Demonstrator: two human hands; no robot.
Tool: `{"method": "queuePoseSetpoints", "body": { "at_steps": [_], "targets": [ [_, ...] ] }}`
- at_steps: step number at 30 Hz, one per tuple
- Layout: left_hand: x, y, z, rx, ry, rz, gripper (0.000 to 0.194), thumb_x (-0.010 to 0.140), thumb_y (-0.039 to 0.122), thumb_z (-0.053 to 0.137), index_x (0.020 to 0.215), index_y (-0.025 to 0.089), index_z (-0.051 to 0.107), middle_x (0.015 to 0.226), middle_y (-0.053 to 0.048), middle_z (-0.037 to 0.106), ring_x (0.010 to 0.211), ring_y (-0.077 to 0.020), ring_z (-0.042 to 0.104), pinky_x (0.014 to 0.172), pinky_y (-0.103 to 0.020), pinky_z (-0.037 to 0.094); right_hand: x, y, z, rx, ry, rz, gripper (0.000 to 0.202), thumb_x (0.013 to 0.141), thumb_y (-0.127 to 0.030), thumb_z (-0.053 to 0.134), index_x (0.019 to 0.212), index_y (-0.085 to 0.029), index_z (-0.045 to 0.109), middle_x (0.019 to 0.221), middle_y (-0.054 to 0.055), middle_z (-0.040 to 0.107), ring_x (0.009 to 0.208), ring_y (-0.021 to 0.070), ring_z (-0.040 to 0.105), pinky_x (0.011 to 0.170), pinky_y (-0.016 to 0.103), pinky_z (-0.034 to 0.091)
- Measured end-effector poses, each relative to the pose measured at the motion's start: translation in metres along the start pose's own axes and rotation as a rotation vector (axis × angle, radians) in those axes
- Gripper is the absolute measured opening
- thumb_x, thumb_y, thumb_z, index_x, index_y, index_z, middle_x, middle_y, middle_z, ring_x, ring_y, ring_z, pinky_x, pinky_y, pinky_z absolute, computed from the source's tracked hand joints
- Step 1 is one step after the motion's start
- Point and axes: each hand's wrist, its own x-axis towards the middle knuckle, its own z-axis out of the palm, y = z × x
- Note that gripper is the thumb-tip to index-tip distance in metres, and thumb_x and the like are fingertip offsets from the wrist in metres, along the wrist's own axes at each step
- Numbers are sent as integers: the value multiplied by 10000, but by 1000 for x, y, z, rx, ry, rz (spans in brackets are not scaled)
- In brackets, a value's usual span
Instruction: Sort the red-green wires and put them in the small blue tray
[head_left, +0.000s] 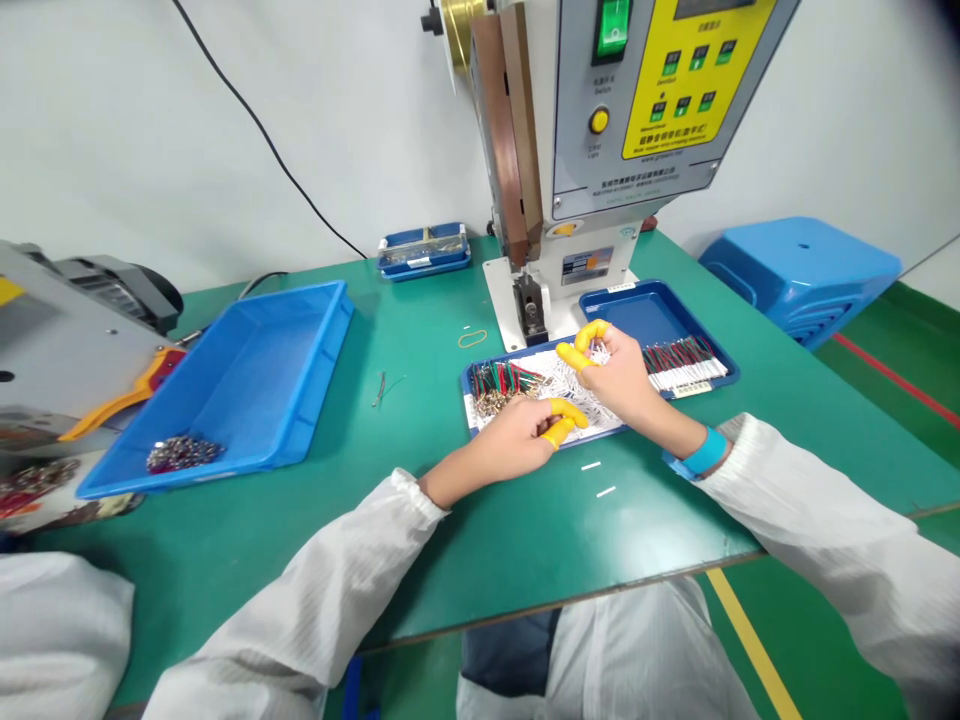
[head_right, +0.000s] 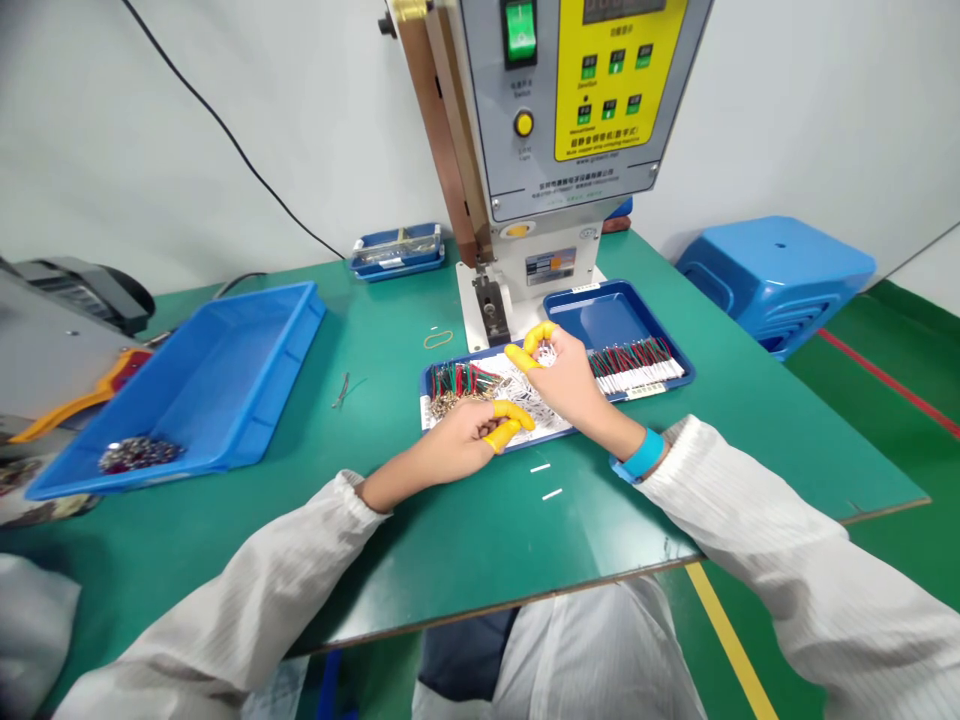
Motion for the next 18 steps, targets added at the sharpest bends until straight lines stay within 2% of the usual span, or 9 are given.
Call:
{"method": "queuePoseSetpoints", "body": {
  "at_steps": [8, 13, 18],
  "targets": [
    [0, 3, -2, 35, -11, 2, 209, 816, 77, 559, 920, 149, 725, 720, -5, 661, 598, -120, 525, 578, -226, 369, -4, -3, 1, 40, -69, 63, 85, 796, -260, 711, 845, -206, 666, 732, -13, 606, 671, 152, 513, 654, 310, 428],
    [0, 2, -1, 64, -9, 9, 223, 811, 74, 552, 925, 147, 729, 699, 0, 648, 581, -116, 502, 574, -227, 360, -6, -2, -3, -1, -138, 13, 113, 841, -238, 623, 751, -203, 680, 743, 8, 675, 702, 166, 574, 679, 312, 445],
    [0, -1, 0, 75, -31, 19, 306, 825, 68, 521, 1026, 155, 735, 688, 11, 632, 563, -111, 485, 554, -224, 338, -7, 1, -11, -53, -137, 26, 187, 817, -171, 563, 654, -208, 647, 628, -13, 621, 594, 146, 528, 592, 294, 400]
  ]
}}
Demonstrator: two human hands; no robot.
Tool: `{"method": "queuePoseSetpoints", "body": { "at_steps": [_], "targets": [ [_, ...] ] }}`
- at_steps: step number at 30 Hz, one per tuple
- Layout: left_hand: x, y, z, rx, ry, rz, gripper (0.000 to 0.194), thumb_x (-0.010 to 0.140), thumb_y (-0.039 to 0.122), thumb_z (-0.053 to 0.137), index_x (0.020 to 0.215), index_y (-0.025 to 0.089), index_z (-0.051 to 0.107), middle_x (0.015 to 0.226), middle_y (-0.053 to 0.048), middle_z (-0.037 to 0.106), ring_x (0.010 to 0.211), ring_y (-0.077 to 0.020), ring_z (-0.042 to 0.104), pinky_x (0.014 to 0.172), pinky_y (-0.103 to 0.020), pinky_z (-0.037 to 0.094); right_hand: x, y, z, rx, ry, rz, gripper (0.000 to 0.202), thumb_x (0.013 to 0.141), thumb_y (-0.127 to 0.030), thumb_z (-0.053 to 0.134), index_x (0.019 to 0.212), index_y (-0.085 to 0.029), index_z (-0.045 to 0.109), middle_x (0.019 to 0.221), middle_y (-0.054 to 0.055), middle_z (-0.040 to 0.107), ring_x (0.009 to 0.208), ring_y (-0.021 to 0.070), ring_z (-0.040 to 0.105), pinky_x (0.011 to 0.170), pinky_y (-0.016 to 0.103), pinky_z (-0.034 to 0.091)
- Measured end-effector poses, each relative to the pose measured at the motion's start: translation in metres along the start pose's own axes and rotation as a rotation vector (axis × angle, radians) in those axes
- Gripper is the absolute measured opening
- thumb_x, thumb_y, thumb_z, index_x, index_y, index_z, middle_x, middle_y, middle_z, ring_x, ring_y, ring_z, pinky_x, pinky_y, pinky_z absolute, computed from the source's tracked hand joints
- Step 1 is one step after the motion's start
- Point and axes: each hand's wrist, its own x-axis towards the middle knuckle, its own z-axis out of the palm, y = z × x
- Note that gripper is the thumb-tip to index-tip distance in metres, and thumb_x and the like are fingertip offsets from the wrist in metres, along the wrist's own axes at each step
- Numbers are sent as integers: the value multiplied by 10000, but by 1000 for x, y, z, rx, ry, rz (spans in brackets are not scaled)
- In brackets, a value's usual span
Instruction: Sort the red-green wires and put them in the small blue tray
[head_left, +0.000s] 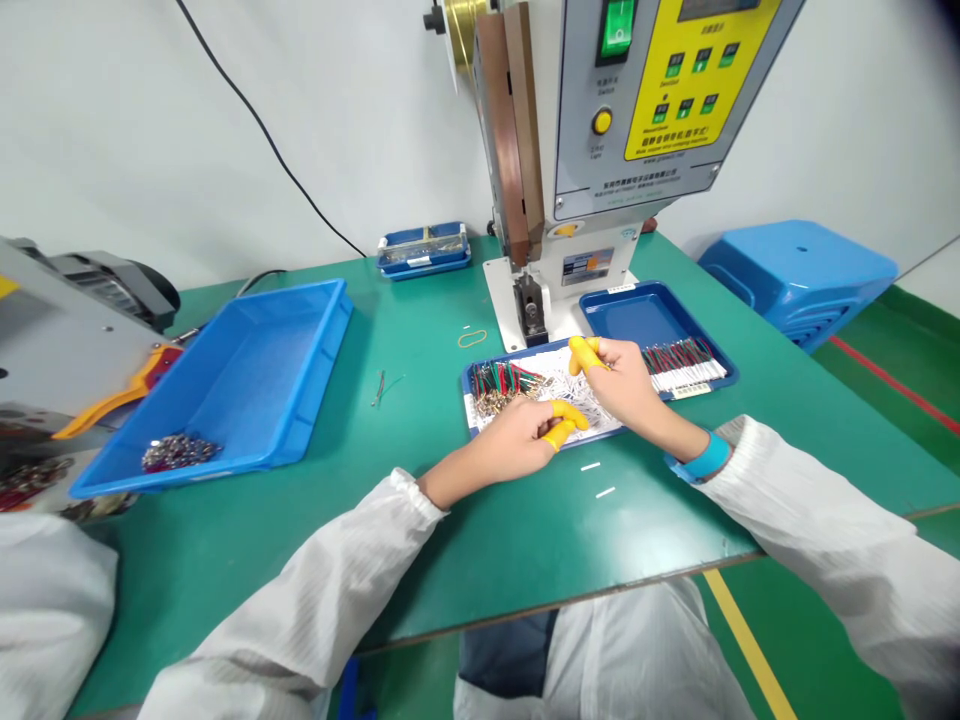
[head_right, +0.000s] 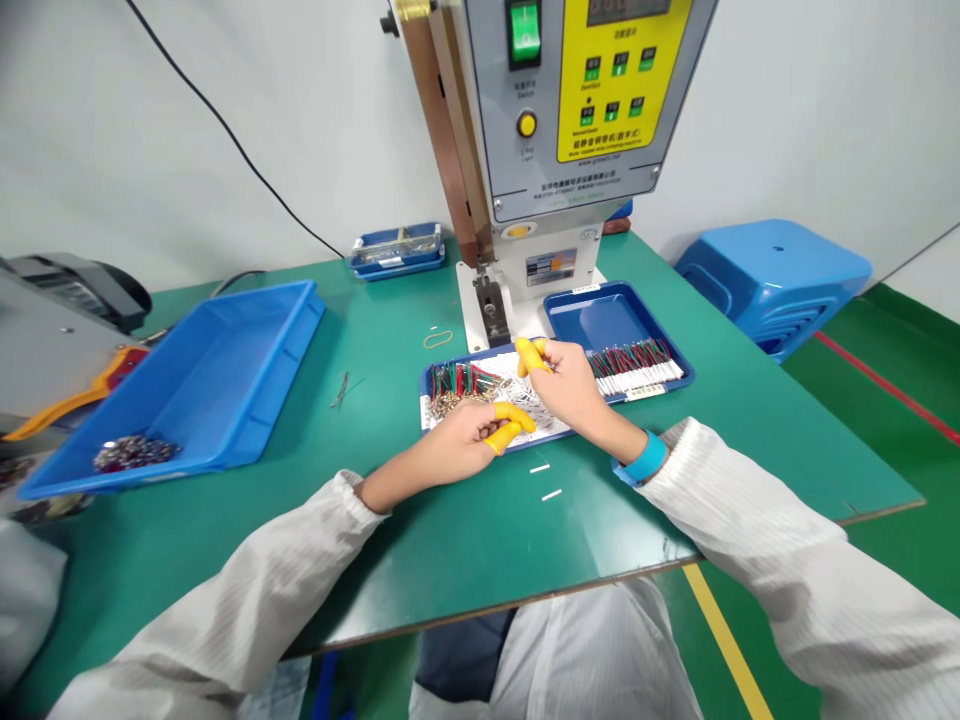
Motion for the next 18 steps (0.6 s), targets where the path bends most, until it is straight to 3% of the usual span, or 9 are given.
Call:
{"method": "queuePoseSetpoints", "body": {
  "at_steps": [13, 18],
  "targets": [
    [2, 0, 0, 78, 26, 34, 279, 839, 73, 527, 993, 153, 745, 612, 32, 556, 537, -108, 448, 571, -238, 327, -4, -8, 1, -48, -35, -25, 255, 861, -243, 599, 609, -201, 595, 596, -7, 588, 578, 138, 496, 563, 289, 376],
    [1, -1, 1, 96, 29, 40, 229, 837, 80, 525, 929, 161, 719, 607, 31, 550, 533, -114, 446, 561, -246, 310, -7, -5, 3, -87, -37, -40, 350, 897, -352, 653, 590, -208, 570, 566, -10, 551, 570, 143, 476, 553, 297, 361]
  ]
}}
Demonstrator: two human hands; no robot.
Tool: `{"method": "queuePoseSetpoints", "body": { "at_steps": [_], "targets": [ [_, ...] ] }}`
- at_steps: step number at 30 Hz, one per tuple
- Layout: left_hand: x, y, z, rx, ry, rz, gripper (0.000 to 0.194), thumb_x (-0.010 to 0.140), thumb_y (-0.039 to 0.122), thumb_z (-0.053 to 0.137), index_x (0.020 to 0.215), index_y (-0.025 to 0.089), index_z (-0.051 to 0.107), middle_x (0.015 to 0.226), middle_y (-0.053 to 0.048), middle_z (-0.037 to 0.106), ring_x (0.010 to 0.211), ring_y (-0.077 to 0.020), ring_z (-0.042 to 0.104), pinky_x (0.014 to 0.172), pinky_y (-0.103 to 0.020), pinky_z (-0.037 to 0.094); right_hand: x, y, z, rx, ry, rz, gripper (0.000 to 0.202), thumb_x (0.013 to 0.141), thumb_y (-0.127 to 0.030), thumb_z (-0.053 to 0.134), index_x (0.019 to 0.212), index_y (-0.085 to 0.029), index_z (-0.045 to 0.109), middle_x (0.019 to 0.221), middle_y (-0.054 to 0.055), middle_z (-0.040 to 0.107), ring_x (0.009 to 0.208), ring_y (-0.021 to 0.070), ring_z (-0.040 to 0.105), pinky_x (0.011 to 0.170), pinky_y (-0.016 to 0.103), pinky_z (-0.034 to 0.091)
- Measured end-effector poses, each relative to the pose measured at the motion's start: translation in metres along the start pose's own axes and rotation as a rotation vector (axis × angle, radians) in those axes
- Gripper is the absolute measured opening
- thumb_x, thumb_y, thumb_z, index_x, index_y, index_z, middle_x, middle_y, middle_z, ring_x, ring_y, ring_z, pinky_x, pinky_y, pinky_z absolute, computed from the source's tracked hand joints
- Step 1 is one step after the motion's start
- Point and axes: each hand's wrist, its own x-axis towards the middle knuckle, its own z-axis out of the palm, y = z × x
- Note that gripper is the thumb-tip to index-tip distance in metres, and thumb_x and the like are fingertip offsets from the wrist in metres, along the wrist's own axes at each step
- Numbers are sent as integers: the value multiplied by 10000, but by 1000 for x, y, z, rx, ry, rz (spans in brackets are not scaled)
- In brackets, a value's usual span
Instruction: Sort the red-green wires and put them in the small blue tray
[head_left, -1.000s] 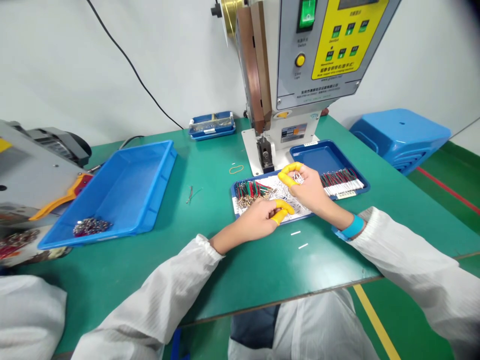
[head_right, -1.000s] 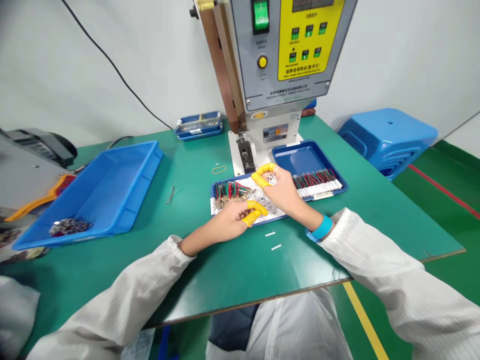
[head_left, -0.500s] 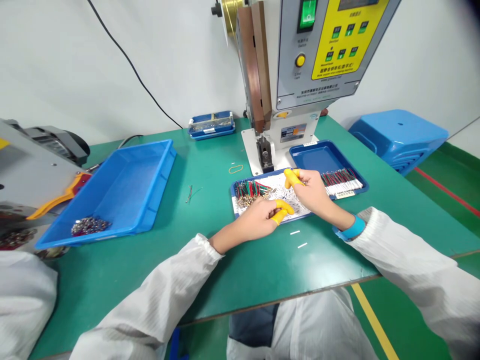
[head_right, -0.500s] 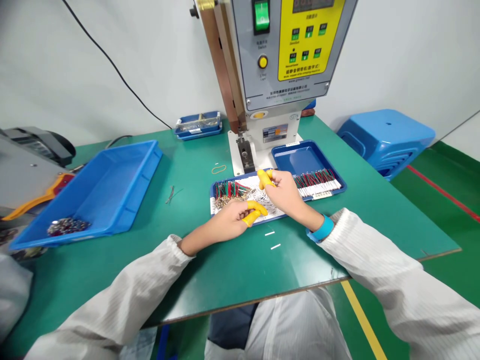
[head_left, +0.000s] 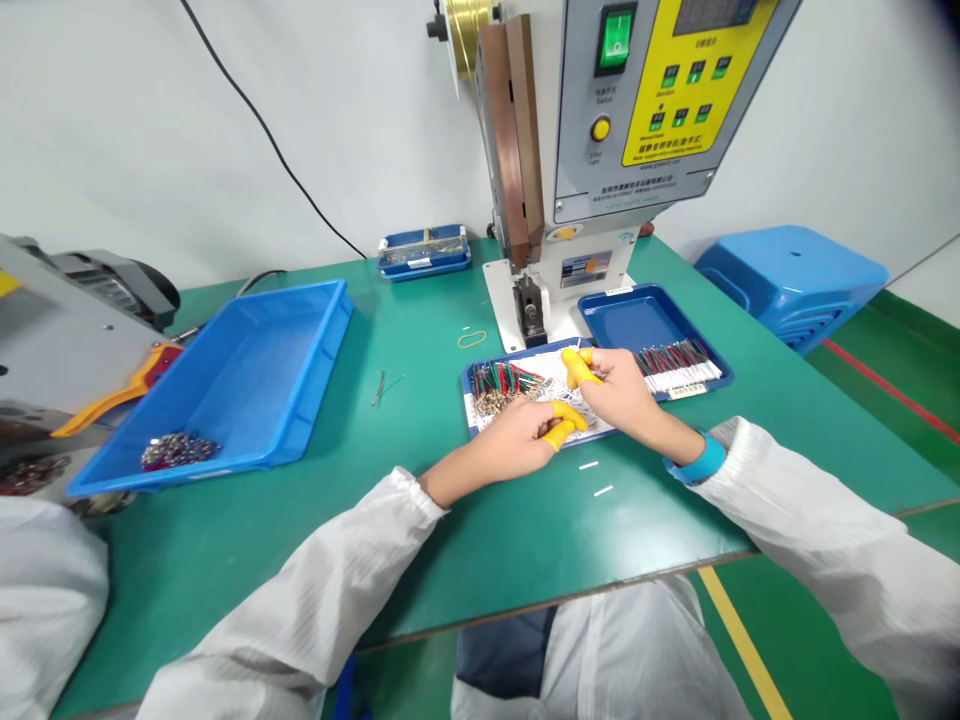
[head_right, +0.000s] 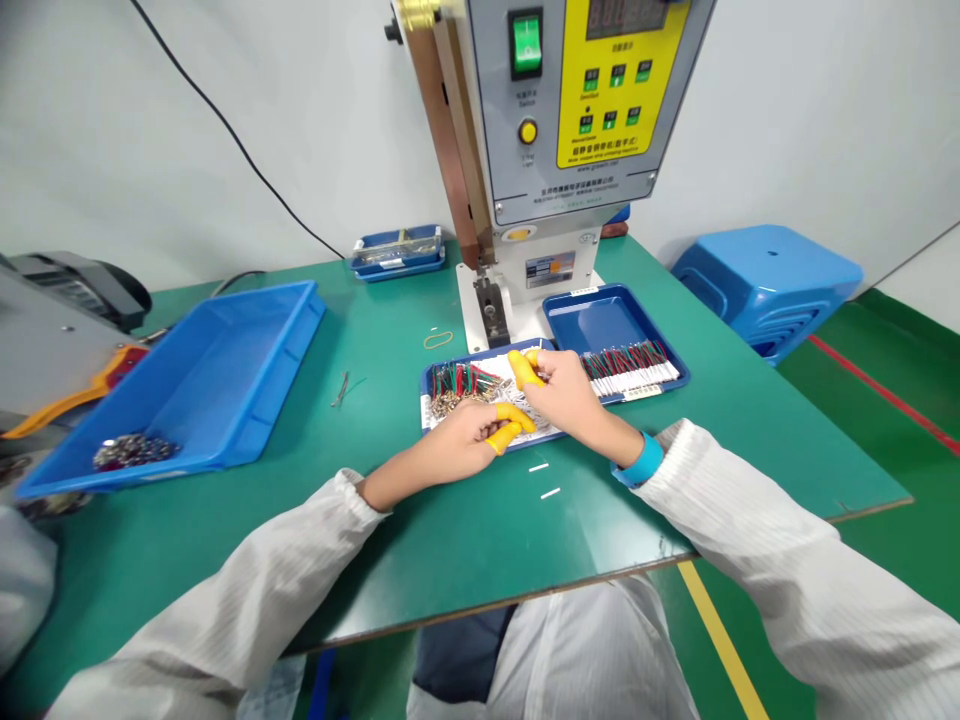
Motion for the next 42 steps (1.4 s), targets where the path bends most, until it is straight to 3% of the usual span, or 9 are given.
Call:
{"method": "queuePoseSetpoints", "body": {
  "at_steps": [10, 18, 28, 42],
  "targets": [
    [1, 4, -2, 35, -19, -11, 154, 798, 63, 521, 750, 178, 613, 584, 35, 514, 527, -115, 420, 568, -258, 294, -2, -4, -2, -79, -99, -81, 318, 916, -380, 655, 649, -207, 661, 585, -4, 607, 602, 157, 531, 586, 300, 387],
    [1, 1, 0, 27, -6, -8, 143, 784, 68, 523, 701, 184, 536, 577, 38, 486, 527, -112, 422, 563, -262, 283, -5, -1, 0, -158, -159, -157, 352, 923, -351, 643, 605, -201, 627, 560, -16, 582, 538, 126, 478, 574, 292, 358],
    [1, -1, 0, 49, -15, 3, 151, 769, 49, 532, 709, 186, 553, 590, 37, 493, 527, -112, 414, 561, -266, 291, -2, -6, -2, -64, -186, -109, 346, 942, -389, 625, 658, -201, 684, 625, 2, 656, 600, 151, 558, 590, 290, 398],
    [1, 1, 0, 58, -34, -31, 165, 724, 43, 531, 658, 193, 505, 577, 29, 490, 533, -123, 410, 560, -272, 287, -2, 1, -2, -147, -245, -176, 320, 928, -266, 586, 618, -188, 600, 588, -29, 558, 565, 116, 462, 576, 278, 330]
  ]
}}
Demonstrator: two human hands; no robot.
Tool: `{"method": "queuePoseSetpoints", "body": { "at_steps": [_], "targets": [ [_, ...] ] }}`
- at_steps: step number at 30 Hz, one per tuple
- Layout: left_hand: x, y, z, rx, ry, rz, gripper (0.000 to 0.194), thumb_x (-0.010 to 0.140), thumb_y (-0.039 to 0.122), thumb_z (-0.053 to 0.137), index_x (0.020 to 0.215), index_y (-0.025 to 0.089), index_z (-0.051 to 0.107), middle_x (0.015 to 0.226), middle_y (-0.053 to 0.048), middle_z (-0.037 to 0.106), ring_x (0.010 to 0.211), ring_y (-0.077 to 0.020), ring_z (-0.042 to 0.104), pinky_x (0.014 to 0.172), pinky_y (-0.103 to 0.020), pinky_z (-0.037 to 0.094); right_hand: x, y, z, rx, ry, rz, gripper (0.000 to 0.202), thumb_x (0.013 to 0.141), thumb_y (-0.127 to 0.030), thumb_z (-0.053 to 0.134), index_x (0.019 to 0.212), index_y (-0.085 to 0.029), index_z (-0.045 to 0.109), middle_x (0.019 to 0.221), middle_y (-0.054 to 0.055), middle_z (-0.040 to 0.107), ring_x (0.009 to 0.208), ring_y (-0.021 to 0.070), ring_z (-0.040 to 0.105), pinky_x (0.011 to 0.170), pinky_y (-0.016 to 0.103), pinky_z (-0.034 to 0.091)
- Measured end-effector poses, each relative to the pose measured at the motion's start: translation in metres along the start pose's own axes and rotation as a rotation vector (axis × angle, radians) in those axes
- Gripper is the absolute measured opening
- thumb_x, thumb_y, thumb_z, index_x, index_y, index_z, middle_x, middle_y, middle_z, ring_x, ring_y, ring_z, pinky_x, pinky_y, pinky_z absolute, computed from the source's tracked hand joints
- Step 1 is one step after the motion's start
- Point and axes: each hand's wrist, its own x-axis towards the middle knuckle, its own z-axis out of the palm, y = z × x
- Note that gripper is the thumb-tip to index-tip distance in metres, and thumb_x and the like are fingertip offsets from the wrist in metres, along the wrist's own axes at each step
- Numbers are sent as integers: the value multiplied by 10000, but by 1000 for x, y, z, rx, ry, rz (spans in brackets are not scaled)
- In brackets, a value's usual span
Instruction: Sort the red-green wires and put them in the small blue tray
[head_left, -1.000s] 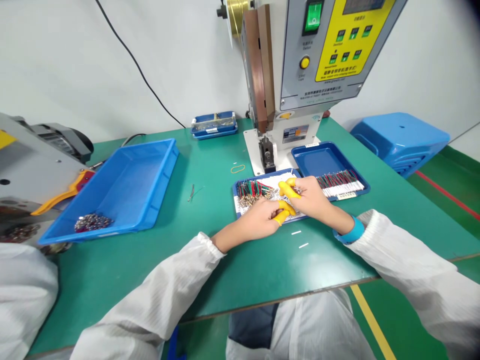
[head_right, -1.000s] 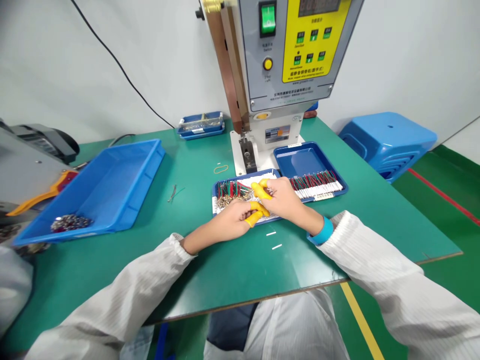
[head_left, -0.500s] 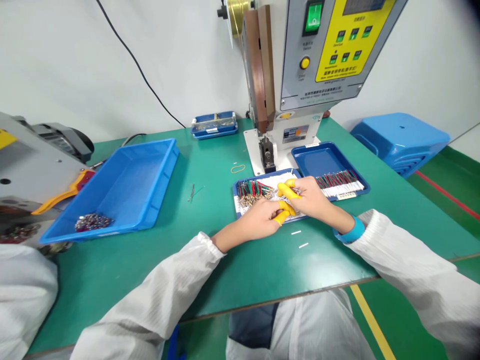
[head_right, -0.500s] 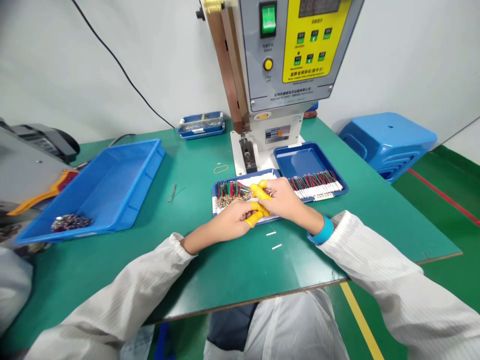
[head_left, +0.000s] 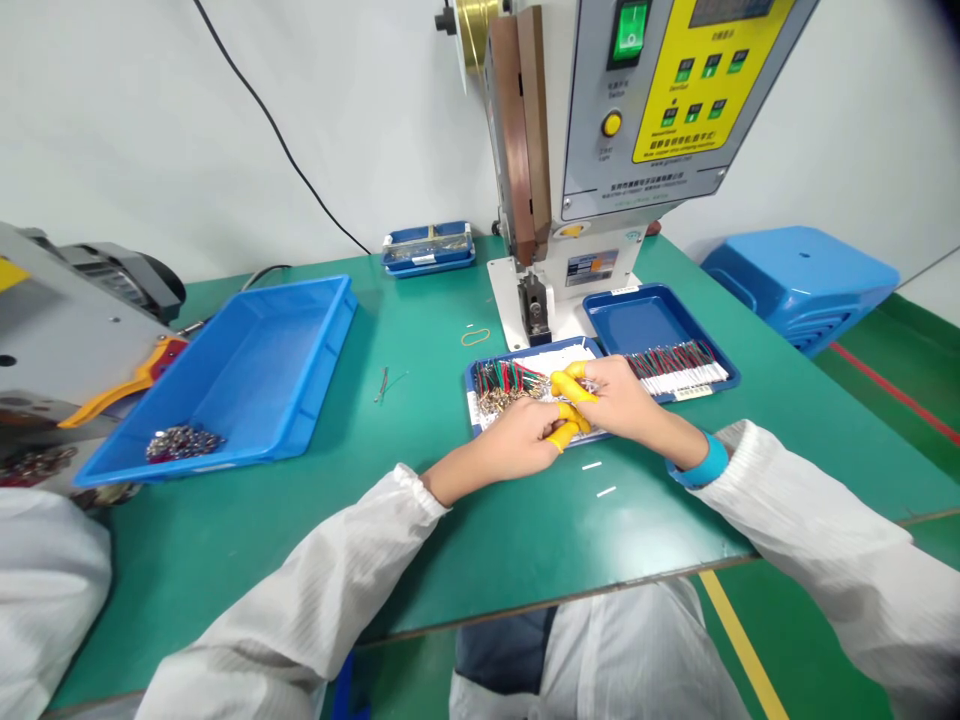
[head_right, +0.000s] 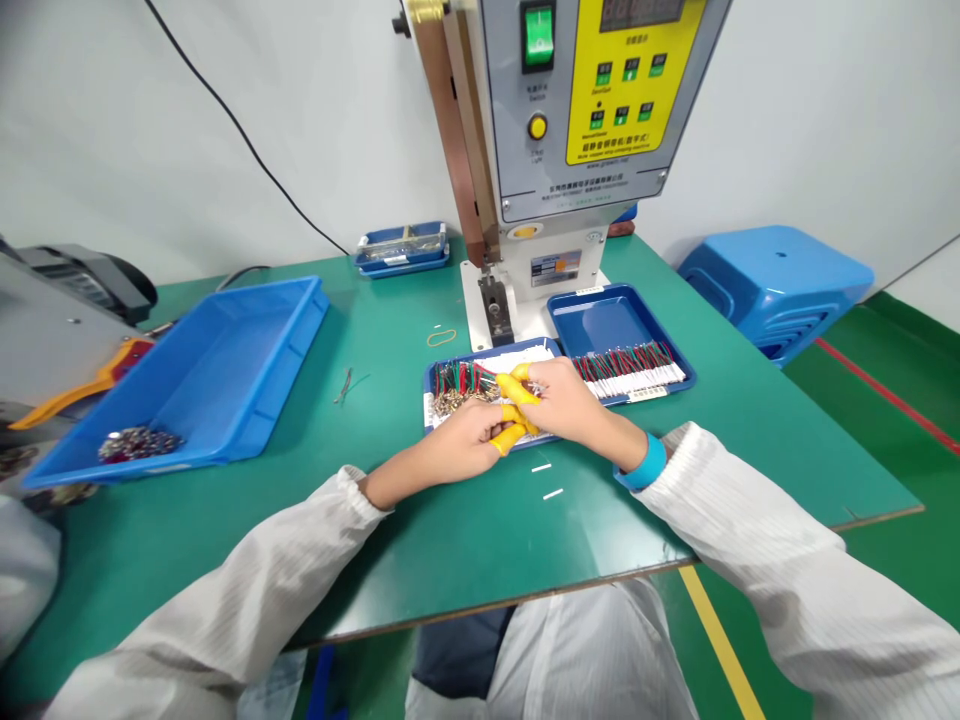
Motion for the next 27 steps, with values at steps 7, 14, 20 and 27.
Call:
{"method": "queuePoseSetpoints", "body": {
  "at_steps": [7, 14, 20, 27],
  "targets": [
    [0, -1, 1, 25, 7, 7, 155, 756, 54, 539, 675, 185, 526, 588, 25, 503, 540, -119, 423, 568, -266, 305, 0, -7, -1, 13, 39, -1, 360, 924, -274, 588, 576, -187, 563, 554, -31, 522, 542, 109, 443, 554, 273, 314],
    [0, 0, 1, 66, -7, -6, 161, 766, 62, 549, 669, 187, 519, 584, 22, 515, 540, -124, 425, 562, -269, 300, 0, -7, -1, 36, 30, -84, 292, 901, -218, 578, 613, -169, 595, 553, -35, 534, 530, 91, 444, 540, 240, 333],
    [0, -3, 2, 59, 12, 22, 174, 780, 70, 545, 660, 185, 494, 575, 30, 475, 531, -114, 412, 557, -268, 285, 1, -9, -1, 16, 13, -66, 273, 903, -220, 595, 641, -161, 637, 576, -25, 571, 546, 96, 482, 543, 235, 349],
    [1, -2, 2, 78, 2, 33, 154, 788, 62, 540, 683, 175, 548, 587, 25, 507, 534, -114, 437, 567, -265, 301, 1, -2, 3, -16, 7, -39, 344, 927, -291, 613, 608, -166, 581, 573, -27, 535, 554, 98, 452, 541, 249, 327]
  ]
}}
